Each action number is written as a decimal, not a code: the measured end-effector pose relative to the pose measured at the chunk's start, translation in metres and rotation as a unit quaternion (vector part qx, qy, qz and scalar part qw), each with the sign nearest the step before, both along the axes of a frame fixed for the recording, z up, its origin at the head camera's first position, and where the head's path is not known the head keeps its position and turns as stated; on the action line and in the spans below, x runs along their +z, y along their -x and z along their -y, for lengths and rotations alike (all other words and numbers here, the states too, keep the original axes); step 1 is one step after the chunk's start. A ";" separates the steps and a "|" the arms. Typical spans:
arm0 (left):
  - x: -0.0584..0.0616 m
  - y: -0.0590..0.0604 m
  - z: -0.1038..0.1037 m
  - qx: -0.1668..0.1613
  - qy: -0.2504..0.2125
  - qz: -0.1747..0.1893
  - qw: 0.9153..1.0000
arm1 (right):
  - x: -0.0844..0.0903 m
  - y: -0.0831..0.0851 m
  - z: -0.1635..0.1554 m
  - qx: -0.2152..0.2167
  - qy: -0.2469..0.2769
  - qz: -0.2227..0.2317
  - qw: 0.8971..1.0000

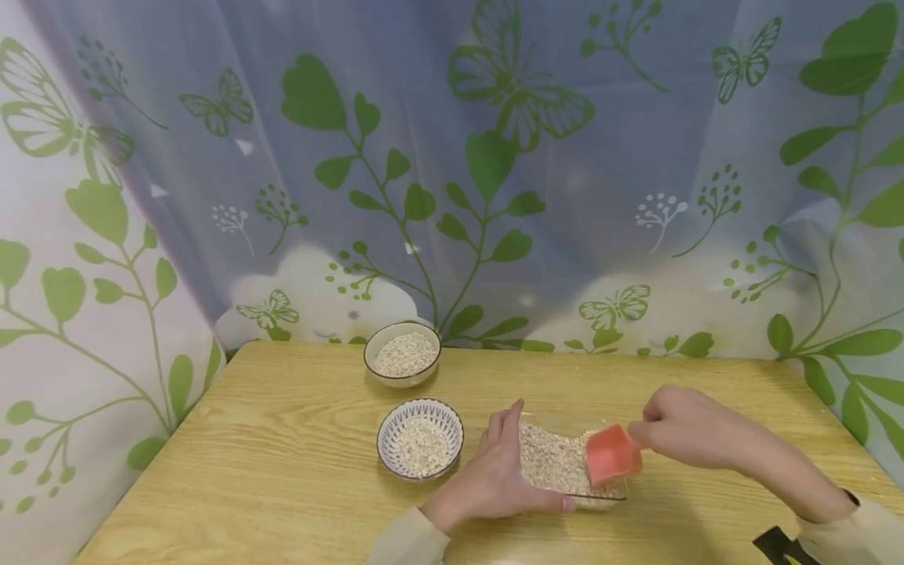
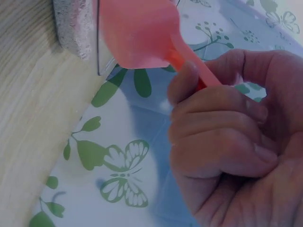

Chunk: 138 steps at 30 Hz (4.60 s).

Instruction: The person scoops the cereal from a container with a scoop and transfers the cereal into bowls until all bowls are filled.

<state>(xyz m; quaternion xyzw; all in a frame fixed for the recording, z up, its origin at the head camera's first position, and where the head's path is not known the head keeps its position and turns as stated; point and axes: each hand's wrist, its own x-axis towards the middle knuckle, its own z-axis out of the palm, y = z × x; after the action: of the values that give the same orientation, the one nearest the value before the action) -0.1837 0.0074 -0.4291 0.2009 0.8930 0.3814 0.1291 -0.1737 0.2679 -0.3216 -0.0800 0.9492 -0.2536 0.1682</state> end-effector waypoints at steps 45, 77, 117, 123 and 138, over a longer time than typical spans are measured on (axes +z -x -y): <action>0.000 0.000 -0.001 0.016 -0.011 0.055 0.998 | -0.057 0.020 0.002 0.152 0.107 -0.028 0.982; 0.000 0.002 0.001 0.016 -0.011 0.054 0.998 | -0.063 0.016 0.001 0.080 0.297 0.217 0.926; -0.003 -0.001 0.001 0.026 -0.009 0.047 0.999 | -0.089 0.009 -0.051 0.074 0.477 0.309 0.820; -0.001 -0.002 -0.002 0.026 -0.004 0.047 0.999 | -0.091 0.007 -0.055 0.057 0.468 0.313 0.825; 0.001 -0.002 -0.002 0.024 0.009 0.040 0.999 | -0.108 0.011 -0.056 0.107 0.594 0.367 0.707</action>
<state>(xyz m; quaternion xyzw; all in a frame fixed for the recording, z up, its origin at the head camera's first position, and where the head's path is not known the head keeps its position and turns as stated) -0.1816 0.0089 -0.4284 0.1631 0.8949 0.3845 0.1575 -0.1851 0.3237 -0.4298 -0.1652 0.4502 -0.7549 0.4473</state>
